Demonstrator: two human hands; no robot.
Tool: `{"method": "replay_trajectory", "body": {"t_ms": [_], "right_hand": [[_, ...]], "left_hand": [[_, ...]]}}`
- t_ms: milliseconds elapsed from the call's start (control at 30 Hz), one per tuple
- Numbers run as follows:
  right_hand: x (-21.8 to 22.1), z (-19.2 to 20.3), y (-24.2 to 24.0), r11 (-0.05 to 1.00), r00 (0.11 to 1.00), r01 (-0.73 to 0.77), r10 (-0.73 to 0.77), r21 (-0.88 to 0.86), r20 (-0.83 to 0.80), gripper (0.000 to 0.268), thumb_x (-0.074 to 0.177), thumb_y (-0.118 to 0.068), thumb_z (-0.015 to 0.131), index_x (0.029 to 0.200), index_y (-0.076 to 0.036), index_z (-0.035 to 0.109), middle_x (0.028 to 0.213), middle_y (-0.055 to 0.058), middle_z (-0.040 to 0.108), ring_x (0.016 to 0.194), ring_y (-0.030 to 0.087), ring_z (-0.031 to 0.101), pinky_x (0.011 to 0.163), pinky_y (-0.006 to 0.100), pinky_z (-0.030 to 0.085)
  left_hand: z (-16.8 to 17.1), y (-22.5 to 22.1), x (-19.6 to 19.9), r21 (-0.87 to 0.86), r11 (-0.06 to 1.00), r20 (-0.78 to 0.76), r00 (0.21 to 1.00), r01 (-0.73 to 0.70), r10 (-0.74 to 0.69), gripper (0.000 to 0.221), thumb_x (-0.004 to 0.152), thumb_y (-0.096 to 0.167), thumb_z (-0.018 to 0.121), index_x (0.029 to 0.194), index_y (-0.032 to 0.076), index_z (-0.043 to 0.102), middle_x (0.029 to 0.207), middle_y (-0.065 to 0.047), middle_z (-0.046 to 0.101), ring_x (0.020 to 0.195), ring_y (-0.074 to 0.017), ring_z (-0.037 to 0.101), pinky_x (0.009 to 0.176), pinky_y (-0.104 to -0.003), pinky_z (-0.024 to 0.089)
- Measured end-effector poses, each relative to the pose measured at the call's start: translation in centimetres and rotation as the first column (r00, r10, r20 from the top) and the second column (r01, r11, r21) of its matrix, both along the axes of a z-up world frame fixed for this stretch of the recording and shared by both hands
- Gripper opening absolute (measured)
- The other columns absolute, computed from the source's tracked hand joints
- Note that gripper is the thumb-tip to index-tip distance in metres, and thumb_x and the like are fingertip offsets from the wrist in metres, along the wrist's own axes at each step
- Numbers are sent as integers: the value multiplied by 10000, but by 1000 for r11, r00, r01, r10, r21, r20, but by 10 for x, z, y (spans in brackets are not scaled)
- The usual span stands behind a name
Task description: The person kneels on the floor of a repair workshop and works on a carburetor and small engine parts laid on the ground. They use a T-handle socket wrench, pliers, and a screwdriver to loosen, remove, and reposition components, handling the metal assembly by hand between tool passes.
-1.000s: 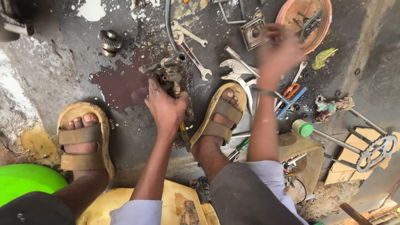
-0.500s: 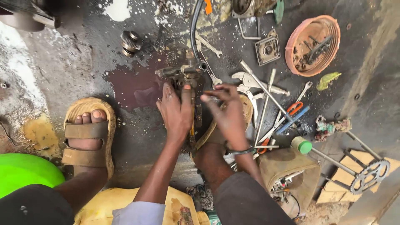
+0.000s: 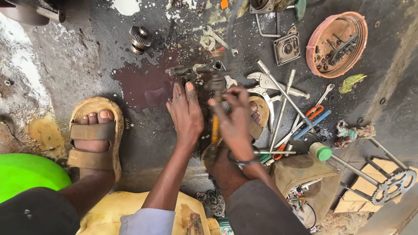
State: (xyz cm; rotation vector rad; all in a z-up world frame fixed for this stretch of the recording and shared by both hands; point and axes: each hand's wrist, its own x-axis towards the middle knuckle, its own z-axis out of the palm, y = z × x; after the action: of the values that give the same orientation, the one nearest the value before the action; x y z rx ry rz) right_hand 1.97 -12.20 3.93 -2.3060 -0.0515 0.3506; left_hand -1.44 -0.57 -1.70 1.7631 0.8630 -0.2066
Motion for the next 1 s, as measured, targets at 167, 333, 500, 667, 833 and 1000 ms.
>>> {"method": "replay_trajectory", "body": {"t_ms": [167,333,500,667,833,1000], "right_hand": [[17,63,-58,928,978,207,-190,309,-84,207,983,-150,706,1122,0,674,1270,61,513,1145,173,611,978,302,586],[50,139,-89,933,939,308,-330,186,100,169,1041,-53,593,1186,32,606,1210,67,541,890,192,705,794,307,652],[65,82,-180,954,939,273,-236,-122,251,155,1116,-43,661,1119,103,610,1298,126,499,905,219,697,759,338,635],[38,-5,-246,767,896,184,126,-615,426,108,1006,-2,788,1011,67,705,1139,177,607,1064,357,636,914,484,505],[0,-52,-245,726,936,288,-75,-624,344,197,944,-64,827,1035,59,703,1120,216,589,1047,396,589,892,510,444],[-10,-39,-207,733,877,372,-77,-570,474,290,896,-44,828,1121,65,683,1145,246,564,1066,430,587,908,495,476]], "left_hand": [[10,1,6,-3,1000,7,1000,-10,10,790,1063,561,218,1516,-61,398,1589,-303,361,1506,-454,285,1203,-653,52],[7,1,2,-14,1000,-9,1000,1,-1,850,1045,612,164,1541,-47,370,1614,-296,328,1532,-442,242,1213,-644,16],[-12,-4,-6,-43,999,-14,1000,-21,20,910,1040,657,137,1557,-73,307,1627,-310,281,1552,-439,194,1223,-615,-20],[-10,1,-1,-63,995,13,997,-77,78,941,1021,687,147,1544,-71,342,1620,-305,322,1536,-446,231,1230,-576,17],[9,8,1,-54,993,48,993,-105,108,870,1028,654,344,1500,-72,424,1500,-280,518,1413,-425,465,1199,-538,206],[18,13,8,26,999,84,996,-41,39,824,837,568,697,1396,-15,528,1349,-213,624,1281,-383,565,1104,-524,312]]}}
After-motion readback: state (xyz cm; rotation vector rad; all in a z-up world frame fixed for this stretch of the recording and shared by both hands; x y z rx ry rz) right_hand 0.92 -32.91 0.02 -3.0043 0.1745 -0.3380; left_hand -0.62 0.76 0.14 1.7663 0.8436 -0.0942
